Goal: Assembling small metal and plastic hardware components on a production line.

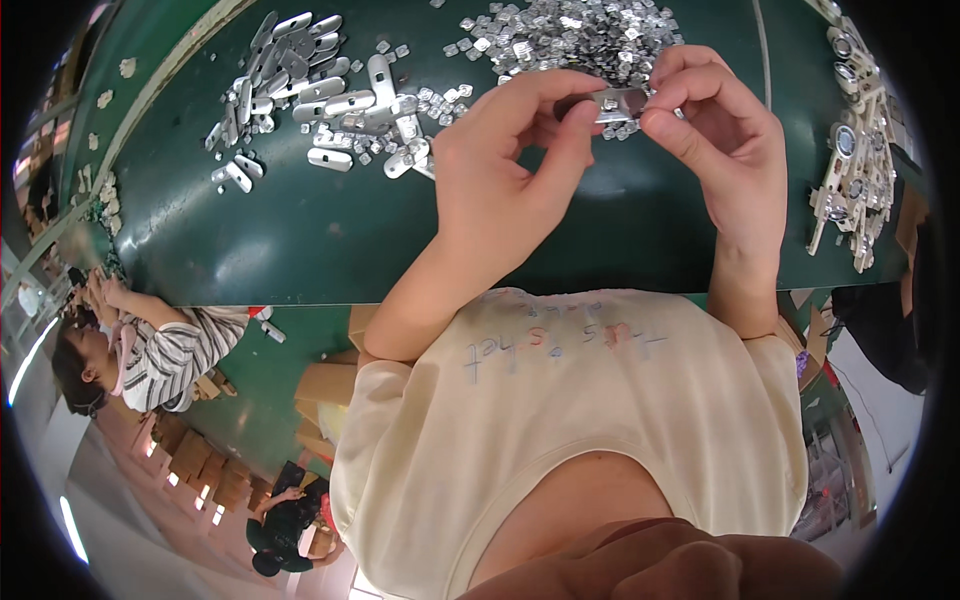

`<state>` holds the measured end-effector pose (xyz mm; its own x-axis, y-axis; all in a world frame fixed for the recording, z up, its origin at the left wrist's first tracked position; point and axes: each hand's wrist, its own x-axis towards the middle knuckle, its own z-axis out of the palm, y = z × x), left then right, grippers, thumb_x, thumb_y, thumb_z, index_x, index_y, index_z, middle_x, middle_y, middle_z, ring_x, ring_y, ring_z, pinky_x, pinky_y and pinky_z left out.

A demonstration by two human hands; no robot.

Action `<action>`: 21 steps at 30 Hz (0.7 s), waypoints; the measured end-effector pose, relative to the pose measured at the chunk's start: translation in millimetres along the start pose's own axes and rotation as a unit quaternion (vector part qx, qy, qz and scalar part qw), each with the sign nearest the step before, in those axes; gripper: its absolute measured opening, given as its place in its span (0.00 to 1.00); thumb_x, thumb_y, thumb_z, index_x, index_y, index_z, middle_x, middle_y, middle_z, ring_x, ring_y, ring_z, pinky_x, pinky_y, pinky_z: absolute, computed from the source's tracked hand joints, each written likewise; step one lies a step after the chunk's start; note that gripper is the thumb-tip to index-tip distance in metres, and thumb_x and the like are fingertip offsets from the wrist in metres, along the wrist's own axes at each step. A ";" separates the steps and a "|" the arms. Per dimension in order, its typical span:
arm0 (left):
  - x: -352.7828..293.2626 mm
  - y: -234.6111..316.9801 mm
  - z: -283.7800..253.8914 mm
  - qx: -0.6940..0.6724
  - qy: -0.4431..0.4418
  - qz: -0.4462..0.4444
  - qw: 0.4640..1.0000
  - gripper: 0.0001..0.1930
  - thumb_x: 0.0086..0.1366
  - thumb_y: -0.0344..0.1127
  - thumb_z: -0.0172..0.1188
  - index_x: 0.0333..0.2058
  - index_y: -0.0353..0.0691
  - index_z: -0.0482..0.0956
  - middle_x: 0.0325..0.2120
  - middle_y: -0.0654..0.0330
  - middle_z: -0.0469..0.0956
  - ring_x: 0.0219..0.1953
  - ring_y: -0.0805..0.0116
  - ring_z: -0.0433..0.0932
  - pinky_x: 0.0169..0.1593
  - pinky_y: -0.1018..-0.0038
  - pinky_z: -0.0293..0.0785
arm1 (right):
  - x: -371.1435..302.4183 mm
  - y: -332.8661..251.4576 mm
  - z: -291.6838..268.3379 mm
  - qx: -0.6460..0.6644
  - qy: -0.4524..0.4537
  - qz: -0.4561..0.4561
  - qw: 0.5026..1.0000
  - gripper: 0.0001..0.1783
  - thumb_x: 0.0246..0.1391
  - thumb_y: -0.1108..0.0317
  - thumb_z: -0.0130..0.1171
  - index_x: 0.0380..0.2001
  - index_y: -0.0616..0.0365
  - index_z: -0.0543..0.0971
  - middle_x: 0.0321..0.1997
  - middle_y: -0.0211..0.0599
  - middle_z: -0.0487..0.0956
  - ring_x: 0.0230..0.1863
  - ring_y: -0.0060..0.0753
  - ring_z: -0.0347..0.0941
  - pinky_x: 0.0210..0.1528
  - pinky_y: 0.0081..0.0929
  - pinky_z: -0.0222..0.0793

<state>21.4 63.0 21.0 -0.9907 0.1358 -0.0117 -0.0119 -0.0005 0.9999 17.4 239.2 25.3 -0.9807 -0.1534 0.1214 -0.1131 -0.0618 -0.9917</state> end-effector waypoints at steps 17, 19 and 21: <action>0.8 -3.3 -0.4 -0.007 -0.033 -0.009 0.999 0.14 0.55 0.18 0.57 0.42 0.31 0.74 0.26 0.58 0.77 0.26 0.77 0.76 0.29 0.83 0.73 | 4.5 -4.2 -12.5 0.056 -0.104 0.078 0.990 0.17 0.49 0.80 0.56 0.45 0.64 0.72 0.42 0.35 0.71 0.41 0.24 0.70 0.40 0.21 0.70; 1.2 0.7 -7.0 -0.034 -0.040 -0.035 0.998 0.14 0.56 0.18 0.56 0.42 0.30 0.74 0.26 0.57 0.77 0.25 0.76 0.76 0.29 0.83 0.73 | 28.6 -14.8 -47.3 -0.133 -0.057 0.015 0.989 0.18 0.54 0.66 0.55 0.47 0.60 0.72 0.41 0.33 0.74 0.41 0.23 0.71 0.42 0.22 0.69; -0.5 0.4 -12.6 -0.044 -0.038 -0.053 0.997 0.14 0.57 0.18 0.55 0.43 0.30 0.73 0.26 0.57 0.77 0.25 0.75 0.76 0.31 0.82 0.73 | 76.2 -16.9 -103.3 -0.469 0.064 0.017 0.881 0.17 0.53 0.65 0.55 0.45 0.60 0.73 0.43 0.39 0.75 0.42 0.35 0.72 0.46 0.25 0.67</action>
<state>20.2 50.4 21.4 -0.9699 0.2150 -0.1141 -0.1316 -0.0687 0.9889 -71.9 330.5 46.8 -0.9892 -0.0240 0.1447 -0.1072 0.7916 -0.6016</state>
